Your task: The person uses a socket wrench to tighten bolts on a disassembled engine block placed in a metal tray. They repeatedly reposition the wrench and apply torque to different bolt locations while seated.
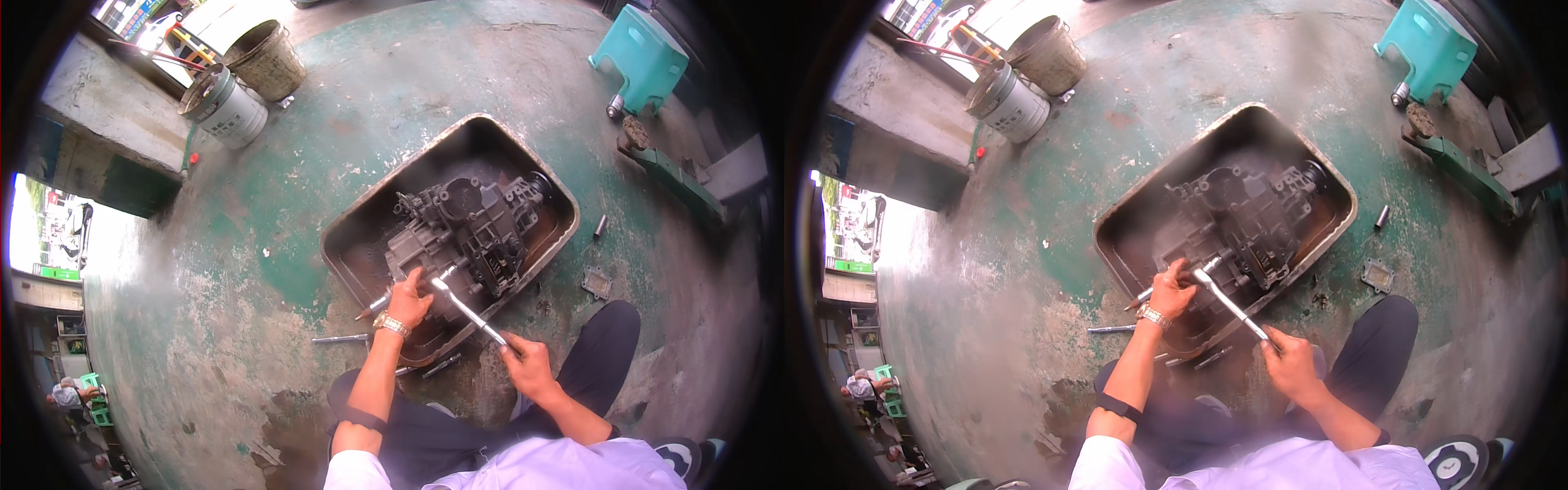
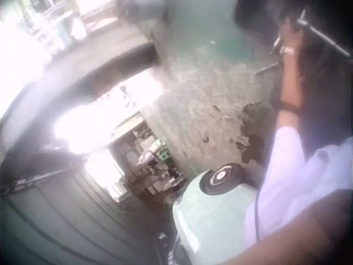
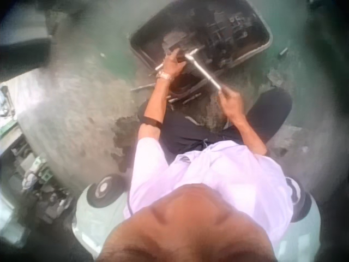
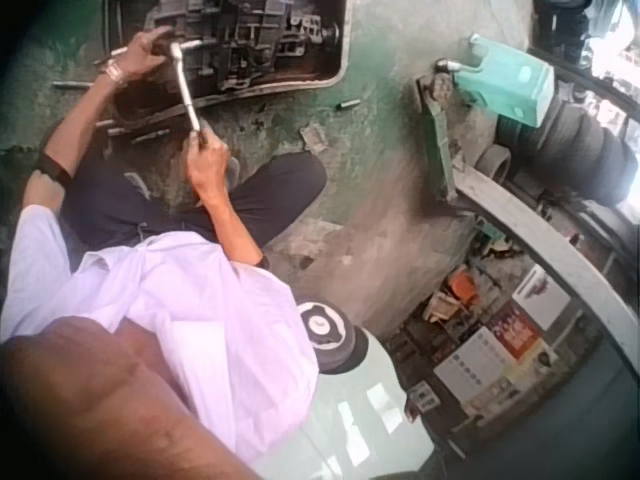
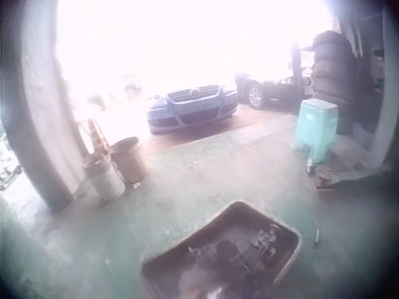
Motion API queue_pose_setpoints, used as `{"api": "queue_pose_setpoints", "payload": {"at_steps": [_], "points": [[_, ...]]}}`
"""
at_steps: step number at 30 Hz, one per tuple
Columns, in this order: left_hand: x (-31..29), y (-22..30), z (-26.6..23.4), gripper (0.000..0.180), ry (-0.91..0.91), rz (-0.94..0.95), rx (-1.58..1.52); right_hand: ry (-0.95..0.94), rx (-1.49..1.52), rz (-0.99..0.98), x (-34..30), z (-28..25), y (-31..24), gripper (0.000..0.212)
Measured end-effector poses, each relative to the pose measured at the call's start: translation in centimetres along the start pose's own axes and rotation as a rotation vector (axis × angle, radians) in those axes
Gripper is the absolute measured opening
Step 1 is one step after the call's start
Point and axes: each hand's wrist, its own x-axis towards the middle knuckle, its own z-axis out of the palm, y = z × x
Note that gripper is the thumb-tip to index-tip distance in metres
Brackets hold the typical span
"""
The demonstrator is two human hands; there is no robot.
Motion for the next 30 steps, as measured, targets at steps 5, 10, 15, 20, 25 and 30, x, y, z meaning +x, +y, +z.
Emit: {"api": "queue_pose_setpoints", "payload": {"at_steps": [5,10,15,20,25,30], "points": [[0.0,-0.8,0.3,0.051,0.04,0.071,0.056,-0.242,-0.354,0.387,2.9,7.6,9.5,0.032],[-0.3,-0.1,0.3,0.048,0.072,0.076,0.036,-0.41,-0.314,0.367,5.0,10.6,10.5,0.036],[-0.4,0.7,0.0,0.044,0.097,0.095,0.047,-0.414,-0.075,0.386,0.6,2.9,2.9,0.036],[-0.4,1.6,-0.3,0.037,0.097,0.081,0.004,-0.163,-0.053,-0.127,1.9,-0.5,-6.2,0.03],[-0.6,1.5,0.0,0.032,0.126,0.071,-0.042,-0.132,0.057,-0.35,8.9,-1.6,-11.2,0.021],[-0.2,1.2,0.1,0.034,0.114,0.067,0.024,0.046,-0.24,-0.433,19.9,2.9,-15.9,0.031]]}}
